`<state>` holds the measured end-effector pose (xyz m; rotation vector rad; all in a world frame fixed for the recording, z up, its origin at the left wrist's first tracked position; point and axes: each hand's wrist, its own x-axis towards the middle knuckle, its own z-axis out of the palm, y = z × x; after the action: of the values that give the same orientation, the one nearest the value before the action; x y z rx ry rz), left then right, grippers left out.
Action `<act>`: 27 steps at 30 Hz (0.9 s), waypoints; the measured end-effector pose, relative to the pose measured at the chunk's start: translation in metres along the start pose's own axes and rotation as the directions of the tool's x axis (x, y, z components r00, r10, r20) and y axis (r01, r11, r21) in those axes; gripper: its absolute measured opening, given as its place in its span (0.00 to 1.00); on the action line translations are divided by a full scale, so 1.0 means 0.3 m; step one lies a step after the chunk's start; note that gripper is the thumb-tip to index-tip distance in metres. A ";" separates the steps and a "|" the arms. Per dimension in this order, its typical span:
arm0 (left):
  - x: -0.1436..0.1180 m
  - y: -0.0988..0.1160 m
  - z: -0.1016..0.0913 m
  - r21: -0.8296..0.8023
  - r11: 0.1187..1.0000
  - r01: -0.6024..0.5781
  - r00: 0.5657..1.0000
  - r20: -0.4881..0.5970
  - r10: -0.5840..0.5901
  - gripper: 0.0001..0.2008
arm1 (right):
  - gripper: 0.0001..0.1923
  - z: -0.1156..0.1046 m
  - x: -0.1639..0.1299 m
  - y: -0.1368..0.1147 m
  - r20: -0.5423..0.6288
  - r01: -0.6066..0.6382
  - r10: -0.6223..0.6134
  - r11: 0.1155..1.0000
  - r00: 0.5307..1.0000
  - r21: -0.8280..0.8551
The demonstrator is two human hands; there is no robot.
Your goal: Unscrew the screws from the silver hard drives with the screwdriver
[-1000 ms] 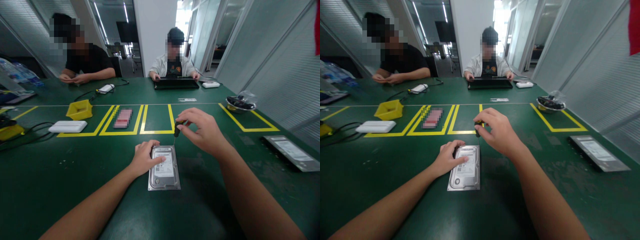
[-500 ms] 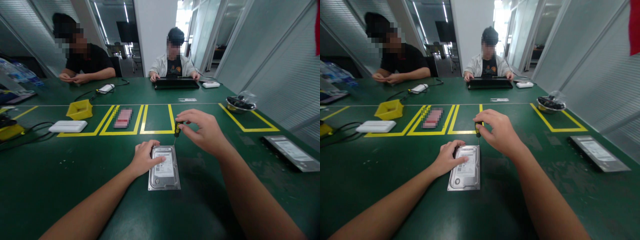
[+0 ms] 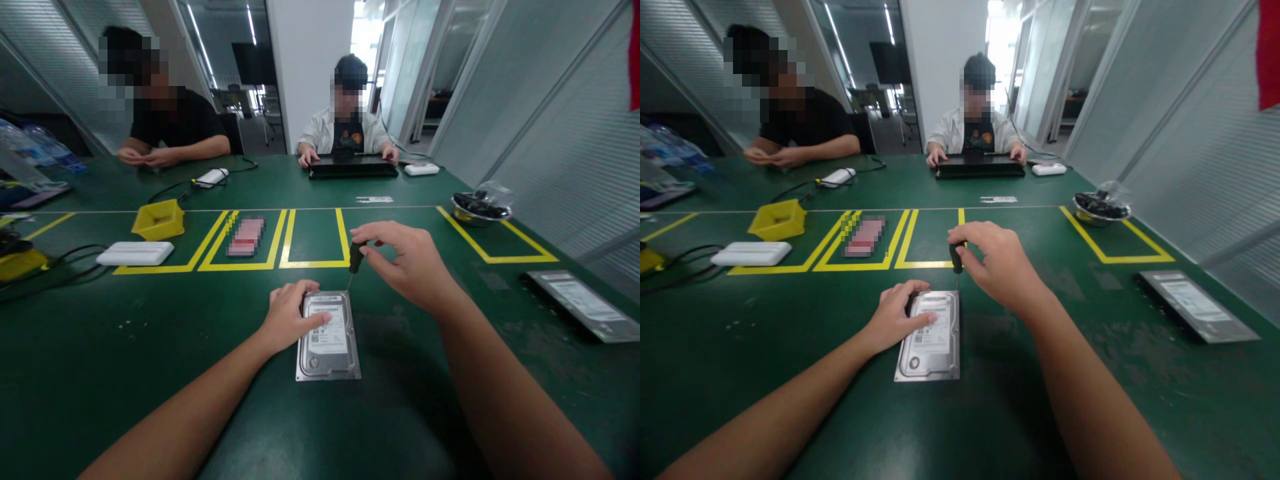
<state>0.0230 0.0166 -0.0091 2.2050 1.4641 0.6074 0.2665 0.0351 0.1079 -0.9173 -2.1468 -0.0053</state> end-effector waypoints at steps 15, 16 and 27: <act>-0.001 0.006 -0.002 -0.004 1.000 -0.001 1.000 -0.001 0.001 0.27 | 0.12 -0.003 0.005 -0.024 0.002 -0.017 0.017 1.000 1.000 -0.011; -0.001 0.007 -0.003 -0.002 1.000 -0.001 1.000 -0.001 0.001 0.27 | 0.12 -0.002 0.005 -0.026 0.006 -0.019 0.019 1.000 1.000 -0.016; 0.000 0.010 -0.006 0.005 1.000 0.001 1.000 -0.003 -0.001 0.27 | 0.14 0.005 0.002 -0.020 0.036 -0.019 0.020 0.999 0.999 -0.036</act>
<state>0.0242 0.0157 -0.0059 2.2079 1.4695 0.6080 0.2616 0.0314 0.1088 -0.9657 -2.1771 -0.0174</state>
